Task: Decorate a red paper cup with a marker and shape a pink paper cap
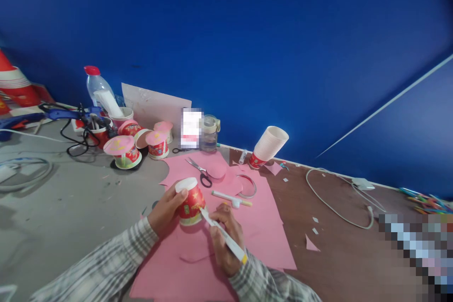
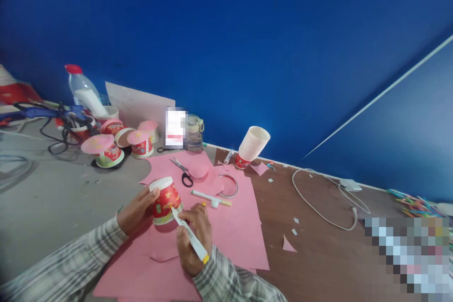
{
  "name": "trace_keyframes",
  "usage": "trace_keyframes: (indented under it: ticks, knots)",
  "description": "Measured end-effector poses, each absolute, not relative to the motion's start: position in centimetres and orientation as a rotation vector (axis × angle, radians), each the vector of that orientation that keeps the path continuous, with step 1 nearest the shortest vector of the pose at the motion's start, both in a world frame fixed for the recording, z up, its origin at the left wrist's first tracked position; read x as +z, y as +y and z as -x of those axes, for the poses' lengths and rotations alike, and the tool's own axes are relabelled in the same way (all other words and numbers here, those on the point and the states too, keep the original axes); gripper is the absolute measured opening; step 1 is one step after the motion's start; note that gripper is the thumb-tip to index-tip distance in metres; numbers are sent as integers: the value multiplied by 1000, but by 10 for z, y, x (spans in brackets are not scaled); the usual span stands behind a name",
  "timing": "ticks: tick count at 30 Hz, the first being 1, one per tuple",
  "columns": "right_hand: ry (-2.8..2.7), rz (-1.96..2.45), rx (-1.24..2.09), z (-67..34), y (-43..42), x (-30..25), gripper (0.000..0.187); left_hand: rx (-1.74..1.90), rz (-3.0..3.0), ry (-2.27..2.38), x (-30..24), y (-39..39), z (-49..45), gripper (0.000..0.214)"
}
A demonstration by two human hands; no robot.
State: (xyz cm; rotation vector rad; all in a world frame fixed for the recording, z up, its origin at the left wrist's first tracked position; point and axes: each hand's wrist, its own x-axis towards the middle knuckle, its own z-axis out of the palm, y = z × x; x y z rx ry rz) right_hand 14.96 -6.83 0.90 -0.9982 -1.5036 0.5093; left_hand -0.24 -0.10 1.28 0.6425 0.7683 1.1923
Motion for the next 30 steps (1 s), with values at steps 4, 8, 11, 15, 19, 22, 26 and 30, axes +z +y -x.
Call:
trace_keyframes:
  ticks: [4, 8, 11, 15, 19, 22, 26, 30]
  knots:
    - [-1505, 1018, 548, -150, -67, 7, 11, 1201, -628, 765, 12, -2, 3, 43]
    - [-1502, 1001, 523, -148, -68, 8, 12, 1189, -648, 774, 10, -1, 4, 44]
    - [-1503, 999, 503, -147, -68, 8, 12, 1187, -646, 784, 8, 0, 4, 45]
    - [-1526, 984, 487, -147, -69, 8, 12, 1186, -629, 755, 9, -1, 4, 46]
    - [-1547, 949, 450, -146, -69, 9, 13, 1179, -644, 733, 10, -1, 4, 45]
    - [-1553, 956, 425, -145, -67, 10, 12, 1181, -661, 737, 8, -1, 4, 44]
    - [-1544, 996, 414, -144, -65, 10, 11, 1183, -680, 761, 6, -1, 5, 45]
    - [-1555, 979, 400, -142, -66, 13, 12, 1182, -706, 764, 5, -1, 5, 44]
